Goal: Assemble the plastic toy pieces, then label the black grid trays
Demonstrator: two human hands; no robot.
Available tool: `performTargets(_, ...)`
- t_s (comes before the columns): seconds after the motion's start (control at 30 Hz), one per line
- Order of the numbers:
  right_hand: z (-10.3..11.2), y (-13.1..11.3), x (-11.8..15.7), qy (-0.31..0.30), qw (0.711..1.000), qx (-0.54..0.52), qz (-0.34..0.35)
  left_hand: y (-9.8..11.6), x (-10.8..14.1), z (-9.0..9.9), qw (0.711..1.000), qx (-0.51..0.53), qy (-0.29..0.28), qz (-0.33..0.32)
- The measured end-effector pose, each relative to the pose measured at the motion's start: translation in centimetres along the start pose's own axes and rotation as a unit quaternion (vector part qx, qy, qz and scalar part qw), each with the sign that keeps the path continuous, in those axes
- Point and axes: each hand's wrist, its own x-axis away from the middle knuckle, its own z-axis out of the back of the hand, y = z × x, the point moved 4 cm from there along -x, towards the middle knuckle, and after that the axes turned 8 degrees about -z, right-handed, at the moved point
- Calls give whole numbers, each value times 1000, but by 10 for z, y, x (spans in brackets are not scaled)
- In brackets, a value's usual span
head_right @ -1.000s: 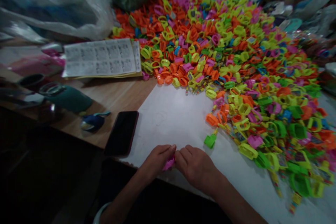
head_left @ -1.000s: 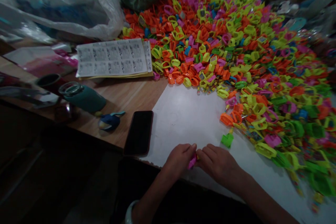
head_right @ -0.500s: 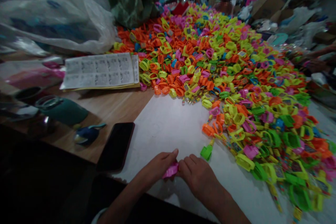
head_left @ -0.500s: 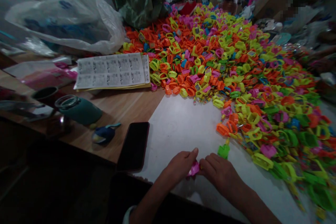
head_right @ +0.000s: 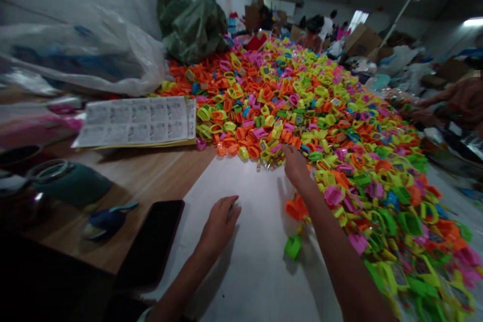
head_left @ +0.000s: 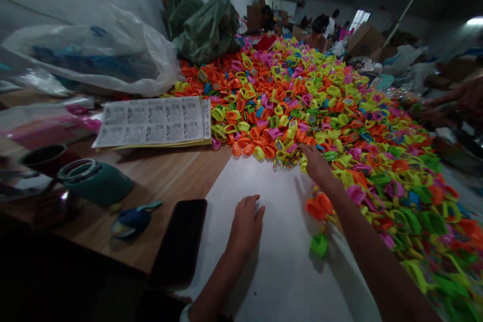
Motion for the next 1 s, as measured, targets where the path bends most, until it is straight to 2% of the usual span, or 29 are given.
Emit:
performTargets(0.1, -31, -13, -52, -10, 999, 9, -37, -5, 3, -1, 999, -24, 19, -19)
performTargets(0.17, -47, -13, -66, -19, 998, 17, -50, -10, 3, 0, 998, -43, 32, -14)
performTargets(0.23, -60, -14, -65, -28, 998, 22, -48, -15, 2, 0, 997, -60, 39, 0)
performTargets(0.33, -71, -23, -49, -50, 998, 18, -14, -17, -1, -2, 996, -77, 44, 16)
performTargets(0.43, -74, -41, -24, -77, 996, -6, 49, -14, -2, -5, 995, -91, 41, 13)
performTargets(0.57, -70, -64, 12, -122, 979, -78, 143, -10, 3, -6, 994, -105, 36, -4)
performTargets(0.67, -60, -65, 34, -132, 965, -145, 175, -9, 11, -3, 993, -118, 29, -5)
performTargets(0.73, -50, -53, 46, -105, 967, -181, 148, -8, 18, 0, 991, -134, 22, 7)
performTargets(0.83, -39, -27, 66, -51, 974, -213, 63, -6, 27, 7, 987, -157, 18, 20)
performTargets(0.9, -39, -15, 84, -24, 974, -224, 15, -4, 33, 9, 986, -164, 17, 17)
performTargets(1.0, -51, -15, 113, -2, 973, -232, -4, 1, 44, 9, 985, -174, 11, 4)
